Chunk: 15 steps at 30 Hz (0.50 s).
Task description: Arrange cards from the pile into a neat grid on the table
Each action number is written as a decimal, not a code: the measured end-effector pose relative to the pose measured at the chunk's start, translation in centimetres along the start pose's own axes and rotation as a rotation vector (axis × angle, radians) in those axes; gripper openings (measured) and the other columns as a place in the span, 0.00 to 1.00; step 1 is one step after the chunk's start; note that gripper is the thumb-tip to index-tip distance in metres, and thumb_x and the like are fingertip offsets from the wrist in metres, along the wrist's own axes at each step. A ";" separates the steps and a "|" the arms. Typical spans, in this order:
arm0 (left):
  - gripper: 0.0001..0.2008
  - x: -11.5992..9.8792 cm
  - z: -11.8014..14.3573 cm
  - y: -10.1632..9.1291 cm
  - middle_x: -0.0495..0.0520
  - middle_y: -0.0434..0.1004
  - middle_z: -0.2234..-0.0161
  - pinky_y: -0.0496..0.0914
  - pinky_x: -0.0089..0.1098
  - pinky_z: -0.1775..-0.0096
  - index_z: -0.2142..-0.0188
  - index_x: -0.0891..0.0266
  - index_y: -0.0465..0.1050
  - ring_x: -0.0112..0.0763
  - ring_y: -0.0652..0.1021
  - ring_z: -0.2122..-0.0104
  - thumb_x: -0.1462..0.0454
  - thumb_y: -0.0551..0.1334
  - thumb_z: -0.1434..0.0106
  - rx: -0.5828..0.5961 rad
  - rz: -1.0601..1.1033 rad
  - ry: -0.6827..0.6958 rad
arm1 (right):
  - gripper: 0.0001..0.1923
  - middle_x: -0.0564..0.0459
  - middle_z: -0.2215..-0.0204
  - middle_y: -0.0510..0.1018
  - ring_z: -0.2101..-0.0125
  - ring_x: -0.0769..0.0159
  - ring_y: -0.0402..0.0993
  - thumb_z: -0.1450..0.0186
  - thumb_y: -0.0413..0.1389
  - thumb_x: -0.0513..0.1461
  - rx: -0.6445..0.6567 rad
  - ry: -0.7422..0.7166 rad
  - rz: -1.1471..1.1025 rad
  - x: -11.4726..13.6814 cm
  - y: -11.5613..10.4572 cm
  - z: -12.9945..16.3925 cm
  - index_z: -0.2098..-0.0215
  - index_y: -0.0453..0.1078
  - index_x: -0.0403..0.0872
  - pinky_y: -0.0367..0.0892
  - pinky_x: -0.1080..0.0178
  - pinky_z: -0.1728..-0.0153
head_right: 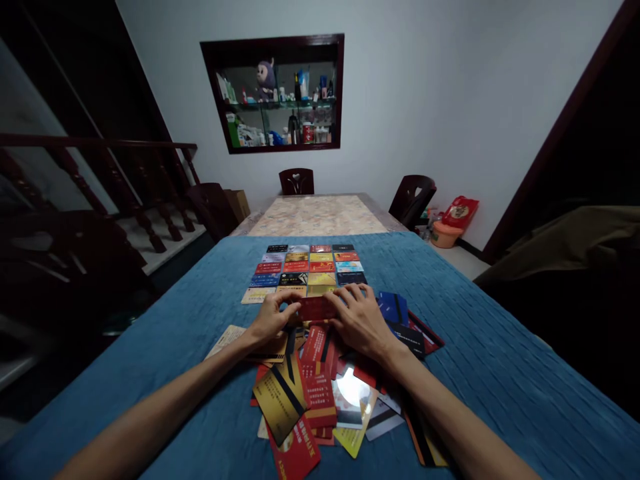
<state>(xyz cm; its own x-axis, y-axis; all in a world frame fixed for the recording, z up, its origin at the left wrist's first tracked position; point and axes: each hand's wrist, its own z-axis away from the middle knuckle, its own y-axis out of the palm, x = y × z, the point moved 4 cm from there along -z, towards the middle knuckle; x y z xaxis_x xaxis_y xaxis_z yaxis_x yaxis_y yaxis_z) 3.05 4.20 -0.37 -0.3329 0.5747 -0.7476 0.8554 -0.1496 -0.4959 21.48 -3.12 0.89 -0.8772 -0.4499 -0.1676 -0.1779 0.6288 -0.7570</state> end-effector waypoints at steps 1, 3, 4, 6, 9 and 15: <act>0.07 0.0 0.0 0.0 0.51 0.80 0.70 0.70 0.28 0.64 0.67 0.63 0.78 0.30 0.77 0.69 0.70 0.61 0.43 -0.002 -0.006 0.003 | 0.20 0.45 0.56 0.77 0.55 0.53 0.64 0.37 0.60 0.42 0.000 -0.003 -0.002 0.0 0.0 0.0 0.48 0.68 0.45 0.56 0.52 0.54; 0.08 0.0 0.0 0.0 0.51 0.80 0.70 0.71 0.28 0.64 0.66 0.63 0.78 0.30 0.77 0.69 0.71 0.60 0.43 -0.004 -0.023 0.010 | 0.20 0.45 0.55 0.77 0.56 0.53 0.64 0.37 0.59 0.41 0.004 -0.012 -0.009 0.0 0.0 0.0 0.47 0.67 0.45 0.56 0.52 0.54; 0.09 0.0 0.0 0.0 0.51 0.80 0.69 0.71 0.28 0.64 0.65 0.63 0.78 0.29 0.77 0.69 0.71 0.60 0.43 -0.003 -0.030 0.017 | 0.20 0.45 0.55 0.77 0.56 0.53 0.64 0.37 0.59 0.40 0.007 -0.016 -0.012 0.0 0.0 0.0 0.47 0.67 0.44 0.56 0.52 0.54; 0.10 -0.1 0.0 0.0 0.50 0.81 0.67 0.71 0.28 0.63 0.63 0.62 0.78 0.29 0.77 0.69 0.72 0.60 0.43 -0.003 -0.036 0.035 | 0.19 0.45 0.56 0.77 0.56 0.53 0.64 0.37 0.58 0.40 0.013 -0.019 -0.017 -0.1 0.2 0.0 0.47 0.68 0.44 0.56 0.52 0.54; 0.13 -0.2 0.1 0.0 0.51 0.80 0.64 0.71 0.28 0.62 0.59 0.61 0.76 0.28 0.78 0.67 0.72 0.59 0.43 0.001 -0.040 0.073 | 0.19 0.44 0.55 0.76 0.54 0.52 0.64 0.37 0.58 0.39 0.011 -0.010 -0.025 -0.2 0.3 0.1 0.48 0.68 0.44 0.56 0.52 0.53; 0.16 -0.9 0.3 -0.1 0.55 0.76 0.58 0.70 0.39 0.50 0.54 0.60 0.72 0.36 0.75 0.57 0.72 0.61 0.43 0.046 -0.161 0.228 | 0.19 0.42 0.53 0.73 0.53 0.51 0.63 0.37 0.58 0.41 0.016 0.031 -0.056 -0.8 0.5 -0.1 0.48 0.68 0.46 0.58 0.53 0.55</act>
<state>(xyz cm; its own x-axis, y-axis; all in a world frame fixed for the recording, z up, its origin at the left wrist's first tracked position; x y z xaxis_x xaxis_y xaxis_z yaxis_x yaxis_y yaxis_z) 3.08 3.45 0.20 -0.3613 0.7592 -0.5414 0.7777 -0.0749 -0.6241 22.03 -2.36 0.67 -0.8796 -0.4639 -0.1051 -0.2203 0.5931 -0.7744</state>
